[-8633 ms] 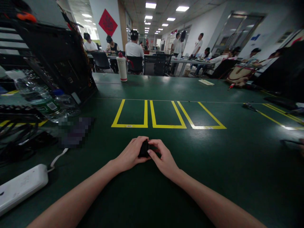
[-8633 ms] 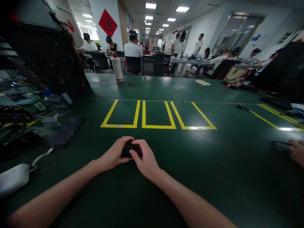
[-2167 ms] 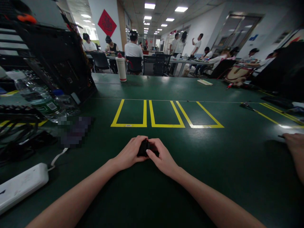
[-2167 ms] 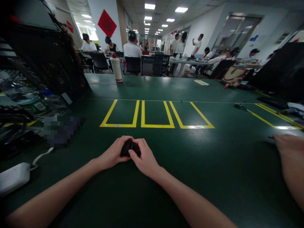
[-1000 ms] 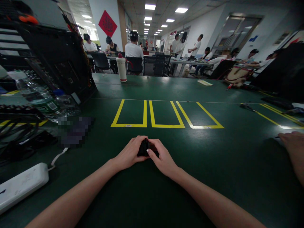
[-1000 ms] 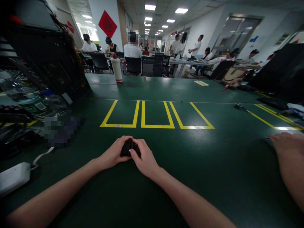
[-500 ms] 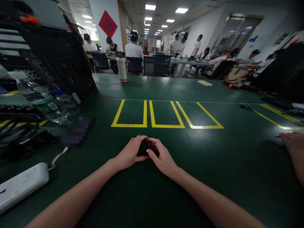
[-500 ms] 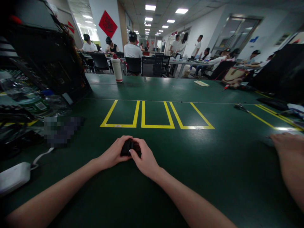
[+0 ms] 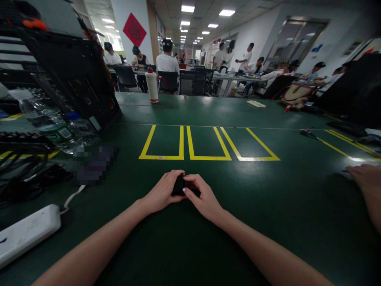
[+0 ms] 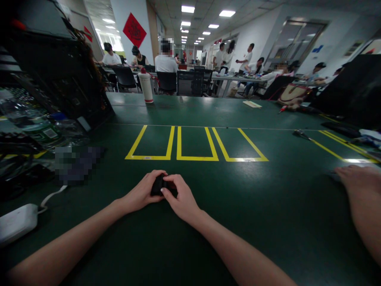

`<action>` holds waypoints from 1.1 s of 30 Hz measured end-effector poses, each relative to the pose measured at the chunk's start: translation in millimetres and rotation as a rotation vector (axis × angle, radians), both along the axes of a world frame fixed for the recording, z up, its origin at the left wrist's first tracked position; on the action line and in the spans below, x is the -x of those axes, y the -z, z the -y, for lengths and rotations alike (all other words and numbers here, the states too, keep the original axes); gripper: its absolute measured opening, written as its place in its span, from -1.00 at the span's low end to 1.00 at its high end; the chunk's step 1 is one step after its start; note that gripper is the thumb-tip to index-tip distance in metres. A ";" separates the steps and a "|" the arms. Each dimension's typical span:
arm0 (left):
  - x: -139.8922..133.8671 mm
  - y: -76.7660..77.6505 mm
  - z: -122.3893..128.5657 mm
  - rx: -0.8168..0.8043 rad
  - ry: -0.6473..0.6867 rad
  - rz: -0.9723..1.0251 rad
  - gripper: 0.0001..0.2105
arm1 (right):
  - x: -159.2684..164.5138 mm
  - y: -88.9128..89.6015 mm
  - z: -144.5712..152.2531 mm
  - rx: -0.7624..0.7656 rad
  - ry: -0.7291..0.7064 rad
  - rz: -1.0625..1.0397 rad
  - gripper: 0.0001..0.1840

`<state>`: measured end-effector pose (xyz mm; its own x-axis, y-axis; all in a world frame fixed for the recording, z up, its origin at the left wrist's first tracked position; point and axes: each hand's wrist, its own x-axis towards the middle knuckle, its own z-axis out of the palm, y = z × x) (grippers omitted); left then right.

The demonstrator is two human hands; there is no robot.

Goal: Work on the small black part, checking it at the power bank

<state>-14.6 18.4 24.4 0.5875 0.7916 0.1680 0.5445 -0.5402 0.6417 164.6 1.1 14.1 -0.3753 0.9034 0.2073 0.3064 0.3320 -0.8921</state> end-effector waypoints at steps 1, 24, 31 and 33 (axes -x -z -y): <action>-0.2 0.3 -0.1 -0.001 -0.002 -0.005 -0.46 | 0.2 0.3 -0.1 0.006 0.002 -0.001 -0.70; -0.1 -0.5 0.6 -0.023 0.014 -0.003 -0.46 | 0.4 -0.8 -0.1 -0.019 0.023 0.052 -0.61; 1.3 5.4 -1.1 -0.013 -0.001 -0.005 -0.43 | -0.2 -0.9 0.3 0.007 -0.001 0.049 -0.69; 0.8 7.8 -1.9 -0.016 -0.006 -0.003 -0.43 | -0.1 -0.2 0.5 -0.006 -0.016 0.031 -0.72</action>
